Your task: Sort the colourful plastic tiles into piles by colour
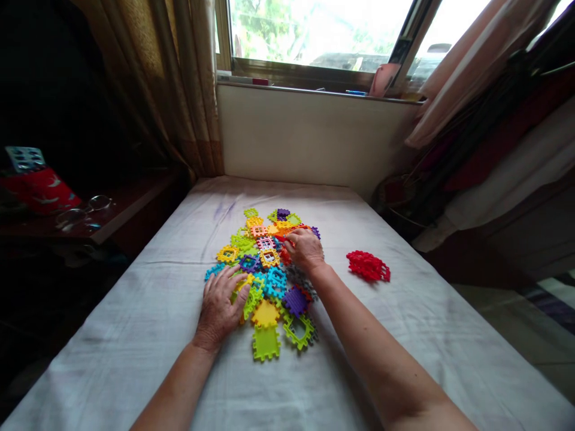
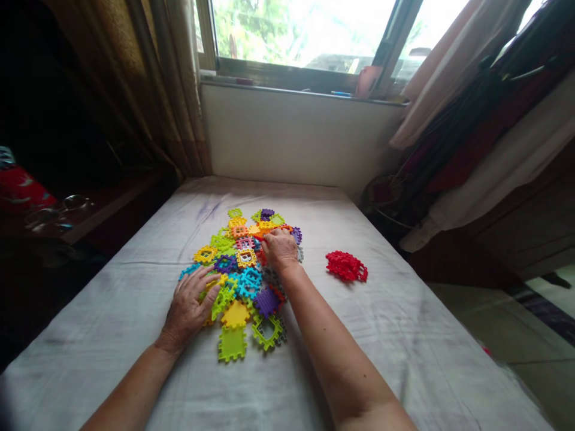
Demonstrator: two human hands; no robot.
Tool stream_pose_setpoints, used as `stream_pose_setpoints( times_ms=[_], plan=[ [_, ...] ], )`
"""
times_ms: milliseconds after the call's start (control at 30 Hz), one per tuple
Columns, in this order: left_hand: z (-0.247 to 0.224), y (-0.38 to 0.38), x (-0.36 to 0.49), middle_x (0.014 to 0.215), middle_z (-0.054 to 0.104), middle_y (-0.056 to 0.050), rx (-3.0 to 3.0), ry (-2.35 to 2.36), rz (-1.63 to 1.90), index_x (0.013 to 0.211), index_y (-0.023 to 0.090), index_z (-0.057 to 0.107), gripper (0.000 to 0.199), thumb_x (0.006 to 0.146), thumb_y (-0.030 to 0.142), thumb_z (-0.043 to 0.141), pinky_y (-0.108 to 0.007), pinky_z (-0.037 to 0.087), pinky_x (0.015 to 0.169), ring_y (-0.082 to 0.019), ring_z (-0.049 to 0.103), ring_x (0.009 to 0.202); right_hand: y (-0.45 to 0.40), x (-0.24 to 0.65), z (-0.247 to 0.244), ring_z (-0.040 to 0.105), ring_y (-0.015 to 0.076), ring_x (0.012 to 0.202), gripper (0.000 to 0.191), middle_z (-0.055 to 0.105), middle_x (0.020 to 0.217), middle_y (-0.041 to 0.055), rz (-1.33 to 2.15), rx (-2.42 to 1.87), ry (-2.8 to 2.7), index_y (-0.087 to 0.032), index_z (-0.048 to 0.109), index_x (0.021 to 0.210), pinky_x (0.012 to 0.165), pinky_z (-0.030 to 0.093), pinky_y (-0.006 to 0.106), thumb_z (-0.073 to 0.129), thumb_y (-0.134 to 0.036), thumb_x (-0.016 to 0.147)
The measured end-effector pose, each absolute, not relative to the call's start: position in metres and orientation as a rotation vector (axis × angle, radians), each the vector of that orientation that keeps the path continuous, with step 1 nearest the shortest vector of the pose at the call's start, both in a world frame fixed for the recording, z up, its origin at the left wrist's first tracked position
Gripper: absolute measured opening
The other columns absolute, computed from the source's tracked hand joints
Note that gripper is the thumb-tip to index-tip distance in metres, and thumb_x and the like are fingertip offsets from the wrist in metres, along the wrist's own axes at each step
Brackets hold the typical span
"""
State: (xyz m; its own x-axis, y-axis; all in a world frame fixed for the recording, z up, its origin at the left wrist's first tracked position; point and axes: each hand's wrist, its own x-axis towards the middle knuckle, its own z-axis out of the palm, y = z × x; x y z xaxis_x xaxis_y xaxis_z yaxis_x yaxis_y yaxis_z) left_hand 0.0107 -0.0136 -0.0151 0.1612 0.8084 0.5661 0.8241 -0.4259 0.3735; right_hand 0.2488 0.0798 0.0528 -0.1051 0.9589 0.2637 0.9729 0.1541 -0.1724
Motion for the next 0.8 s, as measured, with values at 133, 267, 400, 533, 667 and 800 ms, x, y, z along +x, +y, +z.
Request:
stream_pose_setpoints(
  times_ms=[133, 267, 400, 533, 667, 800],
  plan=[
    [-0.015, -0.013, 0.010, 0.128, 0.068, -0.006, -2.380, -1.643, -1.139, 0.111, 0.028, 0.069, 0.035, 0.098, 0.045, 0.042, -0.056, 0.039, 0.108, -0.029, 0.058, 0.124, 0.055, 0.278, 0.044, 0.066, 0.0161, 0.079, 0.023, 0.075, 0.089, 0.0020, 0.144, -1.727, -1.943, -0.027, 0.077, 0.094, 0.071, 0.046, 0.025, 0.055, -0.033, 0.093],
    [-0.016, -0.011, 0.007, 0.128, 0.068, -0.006, -2.369, -1.621, -1.144, 0.110, 0.028, 0.069, 0.035, 0.098, 0.046, 0.042, -0.054, 0.039, 0.109, -0.028, 0.058, 0.124, 0.044, 0.327, 0.040, 0.069, 0.0171, 0.079, 0.022, 0.077, 0.090, 0.0027, 0.194, -1.663, -1.660, -0.024, 0.078, 0.092, 0.075, 0.051, 0.027, 0.058, -0.033, 0.086],
    [-0.018, -0.009, 0.003, 0.128, 0.068, -0.006, -2.380, -1.598, -1.154, 0.111, 0.027, 0.069, 0.035, 0.097, 0.045, 0.043, -0.051, 0.038, 0.111, -0.027, 0.057, 0.125, 0.042, 0.390, 0.038, 0.070, 0.0214, 0.087, 0.028, 0.077, 0.096, 0.0068, -0.018, -1.812, -1.307, -0.020, 0.079, 0.091, 0.084, 0.053, 0.033, 0.055, -0.025, 0.077],
    [-0.019, -0.006, 0.001, 0.126, 0.068, -0.006, -2.379, -1.592, -1.159, 0.111, 0.027, 0.069, 0.034, 0.097, 0.045, 0.044, -0.051, 0.039, 0.110, -0.027, 0.058, 0.124, 0.038, 0.435, 0.026, 0.070, 0.0241, 0.087, 0.030, 0.077, 0.093, 0.0076, -0.122, -2.000, -1.130, -0.020, 0.080, 0.085, 0.087, 0.053, 0.036, 0.053, -0.020, 0.070],
    [-0.019, -0.005, 0.000, 0.126, 0.068, -0.007, -2.374, -1.570, -1.169, 0.109, 0.026, 0.069, 0.034, 0.097, 0.045, 0.043, -0.050, 0.041, 0.108, -0.027, 0.059, 0.122, 0.035, 0.449, 0.014, 0.069, 0.0238, 0.090, 0.032, 0.077, 0.095, 0.0072, -0.177, -2.019, -1.127, -0.020, 0.080, 0.086, 0.088, 0.053, 0.036, 0.052, -0.019, 0.069],
    [-0.020, -0.005, 0.000, 0.125, 0.068, -0.007, -2.371, -1.567, -1.161, 0.110, 0.026, 0.069, 0.034, 0.097, 0.044, 0.044, -0.050, 0.041, 0.108, -0.027, 0.059, 0.123, 0.034, 0.446, 0.013, 0.069, 0.0239, 0.093, 0.035, 0.077, 0.097, 0.0079, -0.200, -2.071, -1.187, -0.020, 0.080, 0.090, 0.087, 0.053, 0.035, 0.051, -0.017, 0.071]
  ],
)
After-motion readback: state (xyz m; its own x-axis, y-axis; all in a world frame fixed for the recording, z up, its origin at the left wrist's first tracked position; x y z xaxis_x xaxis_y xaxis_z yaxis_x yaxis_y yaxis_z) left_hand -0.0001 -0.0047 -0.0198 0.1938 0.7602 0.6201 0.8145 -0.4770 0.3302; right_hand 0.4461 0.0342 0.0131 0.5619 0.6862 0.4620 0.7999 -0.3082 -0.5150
